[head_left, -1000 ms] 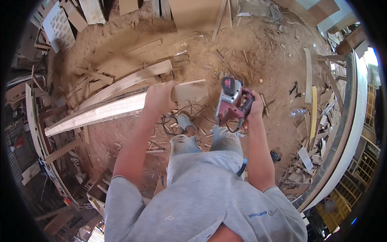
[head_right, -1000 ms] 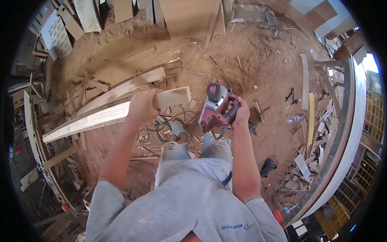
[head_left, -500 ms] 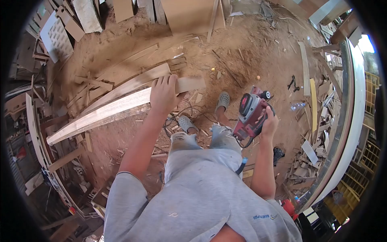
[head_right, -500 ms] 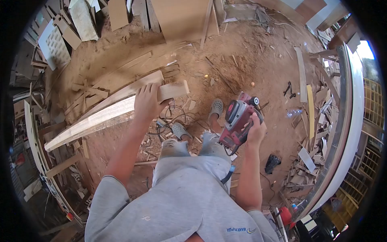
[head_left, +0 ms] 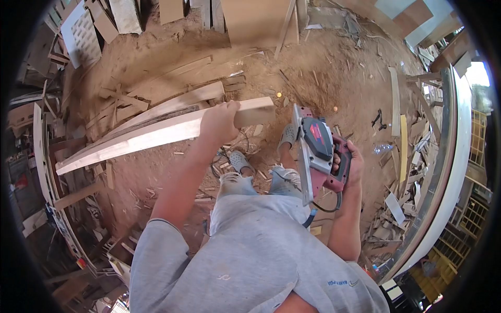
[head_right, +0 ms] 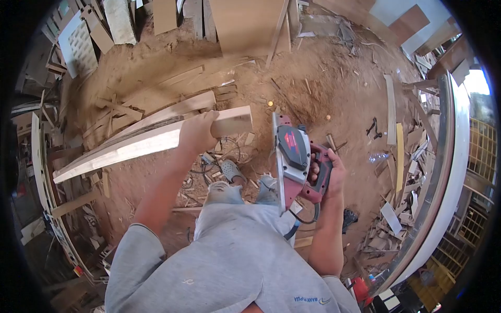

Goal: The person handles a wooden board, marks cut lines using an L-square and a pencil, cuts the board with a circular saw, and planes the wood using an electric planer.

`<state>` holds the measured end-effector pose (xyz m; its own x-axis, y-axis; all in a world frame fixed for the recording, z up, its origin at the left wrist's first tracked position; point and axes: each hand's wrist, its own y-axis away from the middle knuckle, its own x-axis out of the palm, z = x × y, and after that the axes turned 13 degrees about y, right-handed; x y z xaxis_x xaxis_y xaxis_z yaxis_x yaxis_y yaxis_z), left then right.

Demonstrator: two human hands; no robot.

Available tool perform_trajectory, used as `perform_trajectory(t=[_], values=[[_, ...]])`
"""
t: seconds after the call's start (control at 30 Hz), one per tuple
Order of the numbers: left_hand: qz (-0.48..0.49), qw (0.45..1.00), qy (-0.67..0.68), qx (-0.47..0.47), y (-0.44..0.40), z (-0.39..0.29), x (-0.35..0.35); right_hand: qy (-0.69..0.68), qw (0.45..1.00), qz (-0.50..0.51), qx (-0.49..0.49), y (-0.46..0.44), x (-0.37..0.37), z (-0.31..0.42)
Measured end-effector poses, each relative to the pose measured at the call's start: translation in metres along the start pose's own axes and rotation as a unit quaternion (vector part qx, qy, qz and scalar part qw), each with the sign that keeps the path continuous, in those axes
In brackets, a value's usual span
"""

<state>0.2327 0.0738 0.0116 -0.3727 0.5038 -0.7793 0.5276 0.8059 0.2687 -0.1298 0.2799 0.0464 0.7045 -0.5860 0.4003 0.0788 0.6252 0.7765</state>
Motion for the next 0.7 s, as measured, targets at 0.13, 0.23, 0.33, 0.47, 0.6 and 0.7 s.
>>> perform_trajectory(t=[0.13,0.23,0.33,0.47,0.6,0.7], values=[[-0.122,0.988,-0.028,0.092,0.024,0.011,0.041,-0.02,0.997,0.061,0.042,0.005,0.028,0.004],[-0.131,0.986,-0.049,0.092,0.031,0.009,0.05,-0.012,0.996,0.081,0.044,0.002,0.031,-0.002],[-0.146,0.983,-0.058,0.1,0.038,0.007,0.054,0.001,0.997,0.058,0.044,-0.003,0.037,-0.007],[-0.174,0.977,-0.071,0.102,0.04,0.013,0.069,0.028,0.998,0.026,0.047,-0.019,0.042,-0.01],[-0.171,0.978,-0.066,0.1,0.043,0.011,0.07,0.022,0.997,0.04,0.057,-0.032,0.041,-0.01],[-0.169,0.978,-0.071,0.098,0.043,0.011,0.069,0.036,0.998,0.012,0.042,-0.039,0.046,-0.011]])
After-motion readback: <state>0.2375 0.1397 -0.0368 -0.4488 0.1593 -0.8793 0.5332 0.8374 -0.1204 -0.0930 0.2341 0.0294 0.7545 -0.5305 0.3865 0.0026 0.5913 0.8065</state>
